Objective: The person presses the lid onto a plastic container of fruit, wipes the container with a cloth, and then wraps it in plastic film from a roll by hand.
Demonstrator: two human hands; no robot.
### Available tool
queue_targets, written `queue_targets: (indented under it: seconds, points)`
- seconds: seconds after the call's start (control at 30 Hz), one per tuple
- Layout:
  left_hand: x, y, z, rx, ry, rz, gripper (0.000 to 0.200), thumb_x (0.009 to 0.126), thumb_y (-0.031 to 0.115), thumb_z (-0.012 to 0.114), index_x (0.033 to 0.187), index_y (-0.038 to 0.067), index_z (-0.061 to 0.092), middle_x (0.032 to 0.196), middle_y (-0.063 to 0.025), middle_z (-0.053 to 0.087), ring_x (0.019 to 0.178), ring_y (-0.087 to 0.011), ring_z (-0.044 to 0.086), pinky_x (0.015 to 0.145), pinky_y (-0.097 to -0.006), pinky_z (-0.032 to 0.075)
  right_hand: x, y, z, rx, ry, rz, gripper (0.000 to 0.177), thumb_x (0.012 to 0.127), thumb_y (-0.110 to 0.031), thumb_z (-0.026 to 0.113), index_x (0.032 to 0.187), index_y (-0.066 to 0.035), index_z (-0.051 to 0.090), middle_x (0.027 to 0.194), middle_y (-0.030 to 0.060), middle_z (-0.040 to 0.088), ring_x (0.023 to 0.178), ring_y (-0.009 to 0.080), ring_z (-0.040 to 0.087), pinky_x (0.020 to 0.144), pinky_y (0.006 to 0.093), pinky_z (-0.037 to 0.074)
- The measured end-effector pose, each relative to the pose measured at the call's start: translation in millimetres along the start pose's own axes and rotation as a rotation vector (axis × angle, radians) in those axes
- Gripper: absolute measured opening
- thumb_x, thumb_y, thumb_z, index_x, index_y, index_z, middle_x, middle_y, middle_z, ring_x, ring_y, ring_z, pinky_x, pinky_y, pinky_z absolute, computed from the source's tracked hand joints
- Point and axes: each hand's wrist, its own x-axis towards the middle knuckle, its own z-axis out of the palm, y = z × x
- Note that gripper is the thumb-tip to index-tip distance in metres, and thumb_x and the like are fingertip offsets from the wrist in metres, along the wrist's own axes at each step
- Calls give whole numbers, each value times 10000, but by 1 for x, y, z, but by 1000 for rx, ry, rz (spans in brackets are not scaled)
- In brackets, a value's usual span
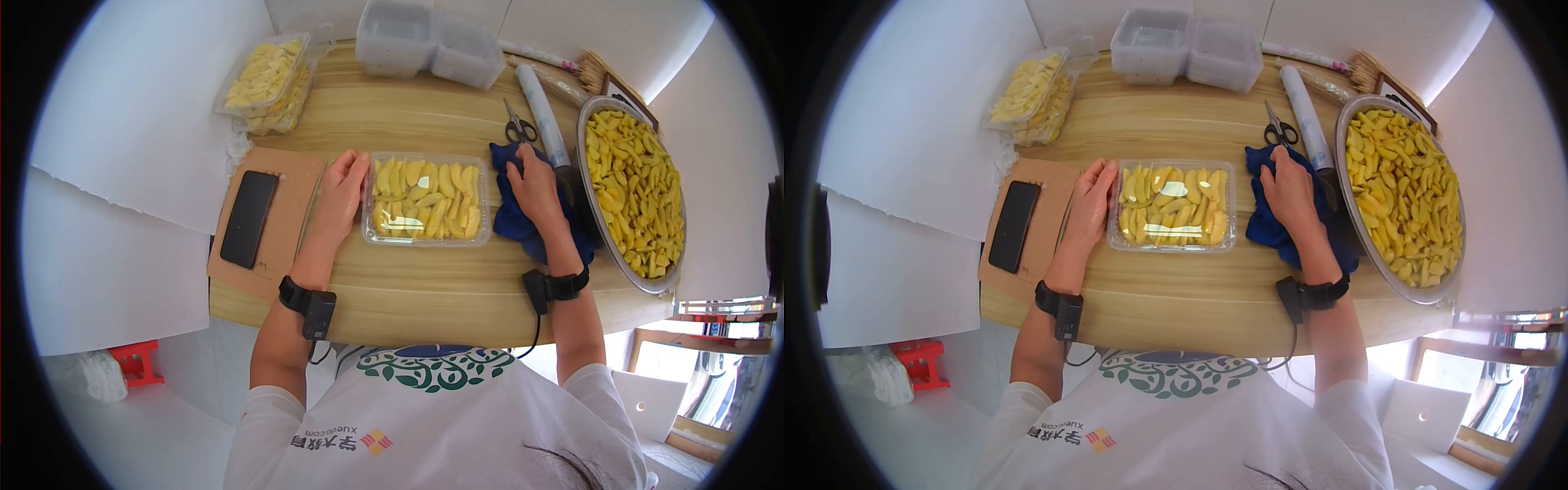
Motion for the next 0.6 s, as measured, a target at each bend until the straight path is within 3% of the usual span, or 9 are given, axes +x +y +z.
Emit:
queue_targets:
  seconds: [0.07,0.17,0.23,0.37,0.43,0.53,0.6]
  points:
    - [0,0,-1,16,-13,3,234,978,243,548,780,124,513,646,96,407,549,-1,337,479,-177,279,-1,1,1,11,14,2,133,856,-105,613,922,-12,547,825,211,629,829,415,606,708,475,463]
    - [-1,0,0,23,1,-3,224,980,241,545,794,118,522,652,96,416,554,0,344,481,-177,284,-3,5,-1,124,103,-158,165,843,-77,610,990,-20,562,856,225,627,865,417,606,729,465,468]
    - [1,-2,0,24,4,10,223,980,243,545,797,116,525,653,96,420,553,0,346,481,-178,285,-3,8,-4,118,-48,-46,182,830,-95,645,988,-26,585,872,206,623,795,377,618,690,428,474]
    - [-1,0,0,36,12,8,217,979,246,547,811,109,536,660,94,435,562,3,360,485,-179,290,-2,-3,-9,77,-107,113,224,813,-135,693,1006,-42,627,833,158,613,674,318,583,639,388,466]
    - [0,-2,-3,38,-3,15,215,977,248,549,813,109,538,665,95,438,570,3,363,489,-179,293,-9,-21,-21,74,22,-3,253,802,-127,720,1044,-77,665,749,86,575,569,219,515,562,323,437]
    - [0,-2,-3,23,-18,3,217,977,250,550,812,110,539,673,94,444,581,2,367,496,-180,297,-23,-57,-57,216,142,-129,302,813,-52,688,1112,-88,661,687,41,535,539,160,492,510,269,396]
    - [0,-1,-2,11,-10,-20,219,978,251,548,810,110,538,676,93,447,585,2,368,499,-179,298,-42,-85,-95,355,213,-380,309,795,37,648,1096,-31,656,680,34,537,544,114,476,480,230,352]
